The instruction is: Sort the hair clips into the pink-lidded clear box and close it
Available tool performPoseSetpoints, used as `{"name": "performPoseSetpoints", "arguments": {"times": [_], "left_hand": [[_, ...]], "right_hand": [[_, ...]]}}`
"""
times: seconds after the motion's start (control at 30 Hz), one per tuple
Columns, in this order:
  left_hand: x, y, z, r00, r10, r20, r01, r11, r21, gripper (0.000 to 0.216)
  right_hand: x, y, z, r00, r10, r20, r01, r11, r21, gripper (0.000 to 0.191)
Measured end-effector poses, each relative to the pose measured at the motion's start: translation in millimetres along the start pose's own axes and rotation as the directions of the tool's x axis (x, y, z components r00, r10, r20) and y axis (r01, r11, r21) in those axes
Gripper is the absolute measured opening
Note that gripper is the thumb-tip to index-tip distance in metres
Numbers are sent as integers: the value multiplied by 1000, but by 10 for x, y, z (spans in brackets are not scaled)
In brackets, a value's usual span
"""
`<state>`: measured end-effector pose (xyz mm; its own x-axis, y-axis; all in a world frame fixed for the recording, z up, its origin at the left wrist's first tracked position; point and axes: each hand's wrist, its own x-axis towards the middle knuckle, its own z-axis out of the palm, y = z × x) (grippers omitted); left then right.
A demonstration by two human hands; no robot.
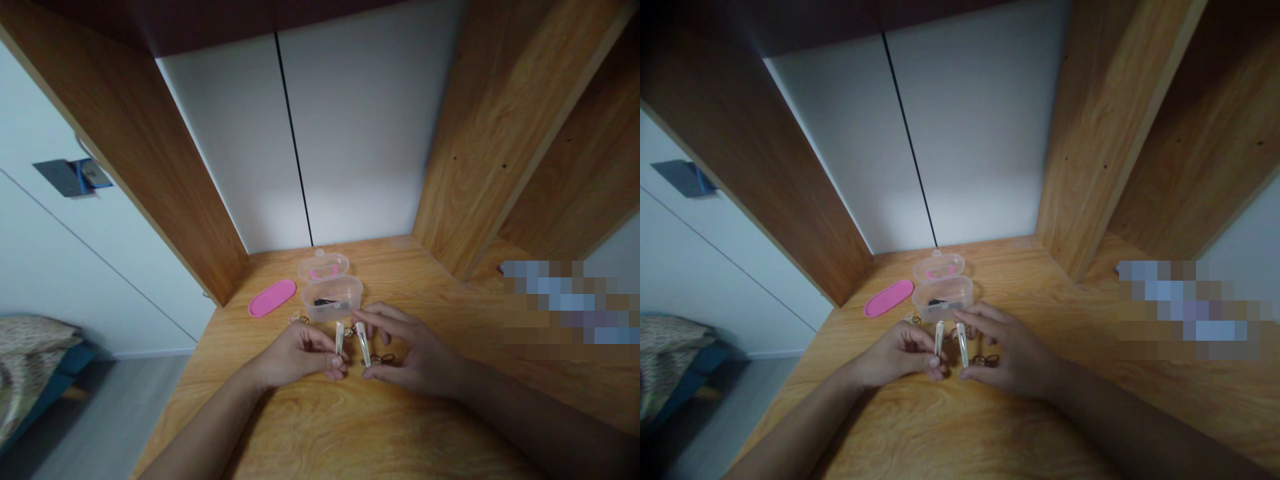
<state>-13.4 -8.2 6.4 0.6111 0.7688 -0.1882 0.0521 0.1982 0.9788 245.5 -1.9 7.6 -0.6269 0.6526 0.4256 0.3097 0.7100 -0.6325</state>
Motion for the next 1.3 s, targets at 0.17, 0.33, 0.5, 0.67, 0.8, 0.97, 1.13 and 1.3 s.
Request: {"name": "performPoseSetpoints", "arguments": {"times": [0.17, 0.33, 0.5, 0.67, 0.8, 0.97, 1.13, 1.3], "left_hand": [[-8, 36, 8, 999, 34, 34, -35, 999, 41, 30], [-13, 75, 31, 998, 44, 51, -47, 998, 51, 34], [-24, 83, 28, 998, 45, 32, -46, 998, 32, 39], [-22, 53, 15, 999, 31, 35, -32, 999, 8, 37], [-9, 22, 17, 998, 43, 37, -44, 999, 14, 37], [-2, 9, 28, 1000, 22, 19, -22, 1000, 5, 38], [-3, -27, 8, 1000, -11, 11, 11, 999, -52, 35], [-5, -40, -15, 1000, -1, -9, 1, 1000, -12, 28]], "right_hand": [[11, -1, -4, 1000, -10, -24, 11, 1000, 12, 68], [5, 23, 0, 999, -19, -34, 20, 1000, 14, 66], [6, 34, 9, 999, -40, -34, 41, 999, 24, 67], [16, 10, -9, 999, -29, -26, 29, 999, 14, 65], [23, -7, -21, 999, -24, -32, 24, 1000, -3, 63], [12, 7, -20, 1000, -9, -16, 8, 999, -31, 62], [-5, 18, -11, 1000, 17, -11, -18, 999, -30, 63], [2, -18, -10, 999, 22, -27, -23, 999, -26, 61]]}}
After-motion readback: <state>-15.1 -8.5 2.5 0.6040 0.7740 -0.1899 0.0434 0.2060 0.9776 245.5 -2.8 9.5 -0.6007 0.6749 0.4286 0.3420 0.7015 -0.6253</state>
